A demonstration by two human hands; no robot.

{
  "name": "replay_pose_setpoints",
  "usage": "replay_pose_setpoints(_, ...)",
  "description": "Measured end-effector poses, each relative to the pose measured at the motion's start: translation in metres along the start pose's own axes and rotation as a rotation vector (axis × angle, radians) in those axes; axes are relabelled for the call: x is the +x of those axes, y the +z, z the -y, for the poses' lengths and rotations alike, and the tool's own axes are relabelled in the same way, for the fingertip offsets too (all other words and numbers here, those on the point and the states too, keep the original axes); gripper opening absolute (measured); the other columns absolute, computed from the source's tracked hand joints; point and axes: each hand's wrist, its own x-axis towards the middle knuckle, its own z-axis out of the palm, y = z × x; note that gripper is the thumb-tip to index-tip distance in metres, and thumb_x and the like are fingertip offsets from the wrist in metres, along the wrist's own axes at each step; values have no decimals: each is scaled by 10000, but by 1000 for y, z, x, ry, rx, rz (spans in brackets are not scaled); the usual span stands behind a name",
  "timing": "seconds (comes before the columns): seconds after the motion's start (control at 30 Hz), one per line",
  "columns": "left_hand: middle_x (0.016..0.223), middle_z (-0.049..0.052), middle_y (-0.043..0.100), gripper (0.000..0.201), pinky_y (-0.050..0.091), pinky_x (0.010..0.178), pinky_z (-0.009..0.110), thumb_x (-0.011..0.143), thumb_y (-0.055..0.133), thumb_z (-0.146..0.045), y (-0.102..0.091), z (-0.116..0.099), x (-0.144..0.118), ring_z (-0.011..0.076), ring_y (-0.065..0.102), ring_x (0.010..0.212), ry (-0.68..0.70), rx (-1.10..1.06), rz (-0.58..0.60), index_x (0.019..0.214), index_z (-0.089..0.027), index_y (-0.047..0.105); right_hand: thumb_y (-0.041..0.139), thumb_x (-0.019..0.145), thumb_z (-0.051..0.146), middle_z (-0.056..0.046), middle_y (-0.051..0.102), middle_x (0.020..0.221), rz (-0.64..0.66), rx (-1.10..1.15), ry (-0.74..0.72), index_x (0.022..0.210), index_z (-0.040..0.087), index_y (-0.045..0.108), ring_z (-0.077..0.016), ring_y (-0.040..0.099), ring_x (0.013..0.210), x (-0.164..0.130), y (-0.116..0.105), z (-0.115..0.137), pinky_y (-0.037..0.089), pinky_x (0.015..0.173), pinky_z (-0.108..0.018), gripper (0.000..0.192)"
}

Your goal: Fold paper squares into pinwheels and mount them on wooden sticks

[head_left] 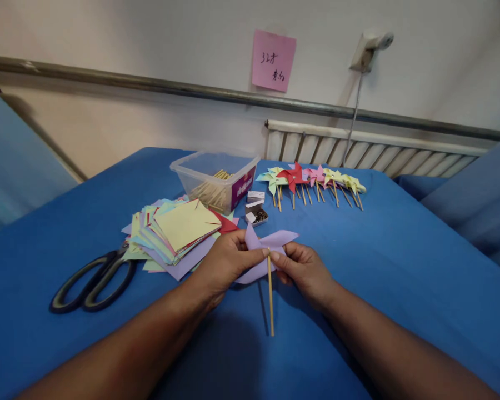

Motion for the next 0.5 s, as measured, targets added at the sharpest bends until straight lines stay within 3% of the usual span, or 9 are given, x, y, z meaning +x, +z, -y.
replay_pose_setpoints(0.3,694,40,701,265,453,564,254,600,793,-293,2,-6,-2,160,626,597,6,33,-45,766,-134,662,691,746,527,46,488,459,4,-35,0,600,171,554,-62,364,410,1,-2,-4,237,430,-224,408)
replay_pose_setpoints(0.5,713,40,691,269,477,616,286,621,779,-298,1,-4,-1,183,646,645,6,45,-38,792,-134,652,698,738,515,48,488,458,-21,-10,-5,610,172,558,-64,374,409,0,1,-2,244,434,-226,392)
